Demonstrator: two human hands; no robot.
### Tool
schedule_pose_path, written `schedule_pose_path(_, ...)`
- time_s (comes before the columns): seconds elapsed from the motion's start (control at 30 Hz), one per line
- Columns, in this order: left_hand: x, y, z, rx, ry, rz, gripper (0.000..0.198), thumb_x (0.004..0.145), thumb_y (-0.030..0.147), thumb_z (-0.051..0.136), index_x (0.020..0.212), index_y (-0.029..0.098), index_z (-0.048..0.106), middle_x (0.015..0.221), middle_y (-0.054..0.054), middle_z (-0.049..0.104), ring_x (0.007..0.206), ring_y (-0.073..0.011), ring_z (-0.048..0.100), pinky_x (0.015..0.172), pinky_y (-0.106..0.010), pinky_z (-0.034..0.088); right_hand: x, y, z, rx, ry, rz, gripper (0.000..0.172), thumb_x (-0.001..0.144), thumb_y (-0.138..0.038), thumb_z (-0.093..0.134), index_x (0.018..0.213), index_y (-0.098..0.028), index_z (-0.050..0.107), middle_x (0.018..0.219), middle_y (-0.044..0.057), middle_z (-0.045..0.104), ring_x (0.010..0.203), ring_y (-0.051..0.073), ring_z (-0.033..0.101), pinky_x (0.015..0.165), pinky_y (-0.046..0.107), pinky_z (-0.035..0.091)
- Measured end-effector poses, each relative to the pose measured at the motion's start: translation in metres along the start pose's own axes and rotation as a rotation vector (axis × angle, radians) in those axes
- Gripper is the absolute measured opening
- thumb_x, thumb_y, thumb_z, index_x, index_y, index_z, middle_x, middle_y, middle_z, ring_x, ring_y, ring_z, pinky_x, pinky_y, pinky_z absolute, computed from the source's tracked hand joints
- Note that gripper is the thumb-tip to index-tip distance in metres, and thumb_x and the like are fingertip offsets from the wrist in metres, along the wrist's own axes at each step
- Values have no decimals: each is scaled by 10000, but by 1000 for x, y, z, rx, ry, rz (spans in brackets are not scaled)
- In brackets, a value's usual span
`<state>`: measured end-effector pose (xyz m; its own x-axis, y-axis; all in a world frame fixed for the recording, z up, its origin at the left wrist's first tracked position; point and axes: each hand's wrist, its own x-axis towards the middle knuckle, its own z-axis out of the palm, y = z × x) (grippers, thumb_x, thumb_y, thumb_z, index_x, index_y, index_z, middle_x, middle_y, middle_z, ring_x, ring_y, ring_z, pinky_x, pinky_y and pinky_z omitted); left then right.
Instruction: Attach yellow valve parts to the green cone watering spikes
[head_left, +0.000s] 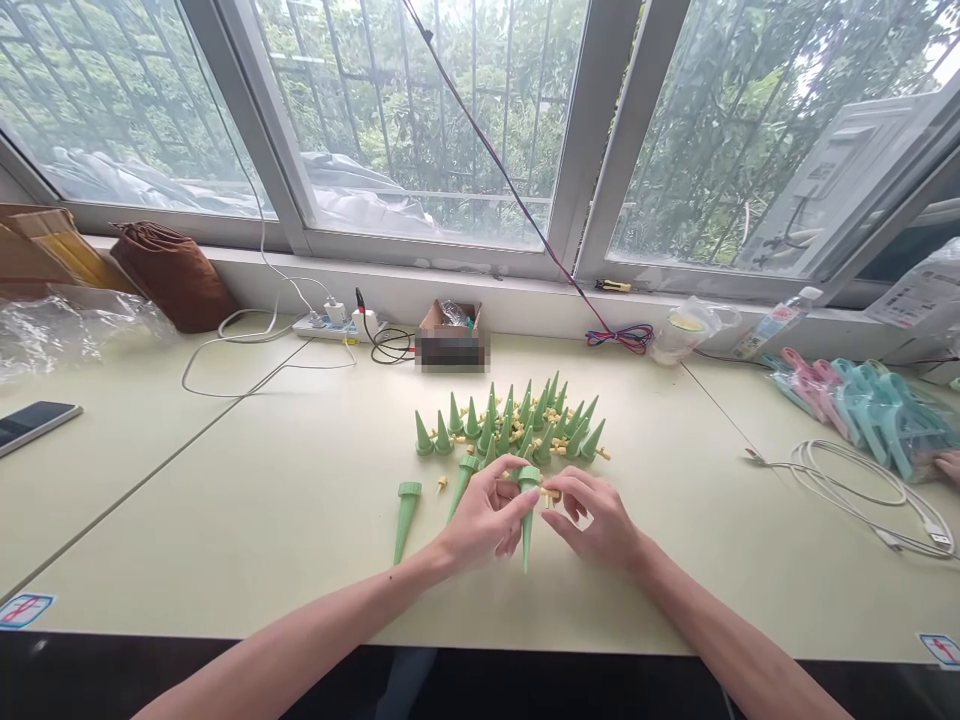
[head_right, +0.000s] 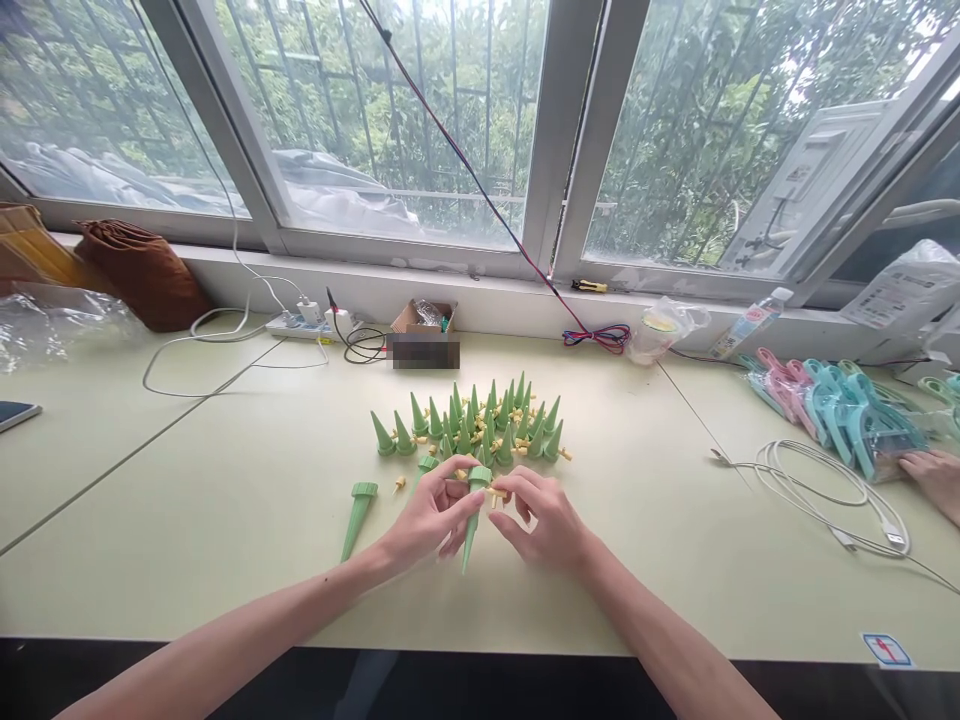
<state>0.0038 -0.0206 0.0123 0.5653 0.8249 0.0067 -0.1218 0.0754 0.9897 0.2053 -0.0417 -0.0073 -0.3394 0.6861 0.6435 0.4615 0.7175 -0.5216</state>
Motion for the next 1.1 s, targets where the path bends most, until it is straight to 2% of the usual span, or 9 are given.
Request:
schedule_pose_path(0.17,-1,2,0,-13,-9,-25,415,898,480,640,1142,176,499,426,94,514,287,-90,467,318,-162,381,-3,4,5,-159,58,-129,100,961,-230,587,1055,-200,598,741,13,621,503,96,470,492,233,372)
schedule_pose_path(0.4,-2,-3,0,33,6,-13,419,918,490,604,1171,167,516,447,91,496,285,-85,458,308,-165,376,-5,7,9,-141,46,-142,84,1004,-221,520,1017,-190,597,658,-11,566,490,103,431,494,235,328)
schedule_pose_path(0.63,-4,-11,-2,77,-70,38,387,938,436,590,1230,201,495,601,82,493,364,-79,529,351,-171,413,-7,7,10,-169,55,-95,252,1032,-226,437,828,-191,580,578,-22,490,480,115,387,496,268,247)
schedule_pose_path(0.8,-7,-11,-3,192,-106,105,378,958,386,564,1281,216,466,641,68,501,417,-87,553,400,-189,426,-5,5,9,-168,49,-34,343,1046,-240,385,743,-200,541,554,-27,458,468,115,370,488,273,243)
schedule_pose_path(0.93,-6,-12,-5,388,-111,219,357,959,319,564,1285,216,464,638,57,543,466,-94,564,505,-224,470,-4,5,8,-112,53,3,376,1049,-249,382,691,-203,489,538,-38,410,466,110,328,474,268,243)
schedule_pose_path(1.1,-5,-21,-7,617,-79,351,337,947,272,560,1272,215,490,626,55,539,497,-97,518,553,-240,448,-3,5,8,-60,44,47,410,1046,-263,389,641,-204,416,535,-43,383,469,103,308,470,257,252)
